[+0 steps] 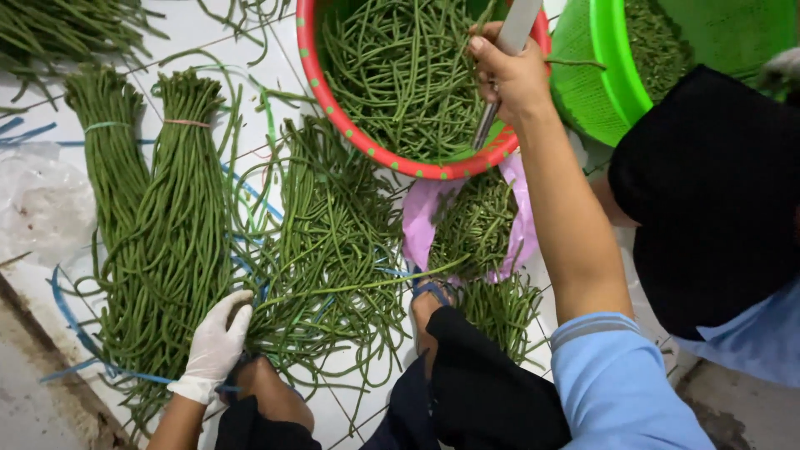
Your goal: The person trims the ends of long green beans using a knife and places the trimmed pieces into a red basket. The person wears a white glove on the left hand and handles the beans one at a time.
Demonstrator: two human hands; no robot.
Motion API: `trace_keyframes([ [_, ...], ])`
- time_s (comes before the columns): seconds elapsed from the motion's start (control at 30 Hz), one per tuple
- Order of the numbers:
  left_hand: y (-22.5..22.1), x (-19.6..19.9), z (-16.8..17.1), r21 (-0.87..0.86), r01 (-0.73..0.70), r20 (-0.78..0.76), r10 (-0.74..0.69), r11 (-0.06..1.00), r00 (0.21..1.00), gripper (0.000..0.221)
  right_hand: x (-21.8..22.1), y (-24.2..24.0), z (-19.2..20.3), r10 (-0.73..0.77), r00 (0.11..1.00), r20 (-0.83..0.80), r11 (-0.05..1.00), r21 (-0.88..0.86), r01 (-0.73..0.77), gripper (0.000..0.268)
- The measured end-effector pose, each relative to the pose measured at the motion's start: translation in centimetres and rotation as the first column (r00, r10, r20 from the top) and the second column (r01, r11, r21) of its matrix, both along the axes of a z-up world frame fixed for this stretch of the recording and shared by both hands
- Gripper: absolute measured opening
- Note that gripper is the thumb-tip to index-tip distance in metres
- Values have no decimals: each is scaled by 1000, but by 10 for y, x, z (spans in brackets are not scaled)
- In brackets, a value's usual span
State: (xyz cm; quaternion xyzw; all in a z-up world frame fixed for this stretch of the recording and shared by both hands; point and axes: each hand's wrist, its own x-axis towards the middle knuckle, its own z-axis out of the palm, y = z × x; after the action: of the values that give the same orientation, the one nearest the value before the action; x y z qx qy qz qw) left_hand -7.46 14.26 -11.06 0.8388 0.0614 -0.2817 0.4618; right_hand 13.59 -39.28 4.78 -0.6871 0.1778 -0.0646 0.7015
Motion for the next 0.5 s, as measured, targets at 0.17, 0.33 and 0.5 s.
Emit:
trace_keyframes([
  [0.17,-8,5,-1,-7,21,11,-21,1000,1000,34,-11,8,14,-72,996,59,997,-37,74,22],
  [0.33,-10,4,-1,4,64,21,-64,998,998,35,-17,14,19,-64,997,40,997,-41,65,20],
  [0.5,-15,10,15,28,74,-22,-74,997,997,36,-20,13,22,-46,998,33,998,-34,47,15],
])
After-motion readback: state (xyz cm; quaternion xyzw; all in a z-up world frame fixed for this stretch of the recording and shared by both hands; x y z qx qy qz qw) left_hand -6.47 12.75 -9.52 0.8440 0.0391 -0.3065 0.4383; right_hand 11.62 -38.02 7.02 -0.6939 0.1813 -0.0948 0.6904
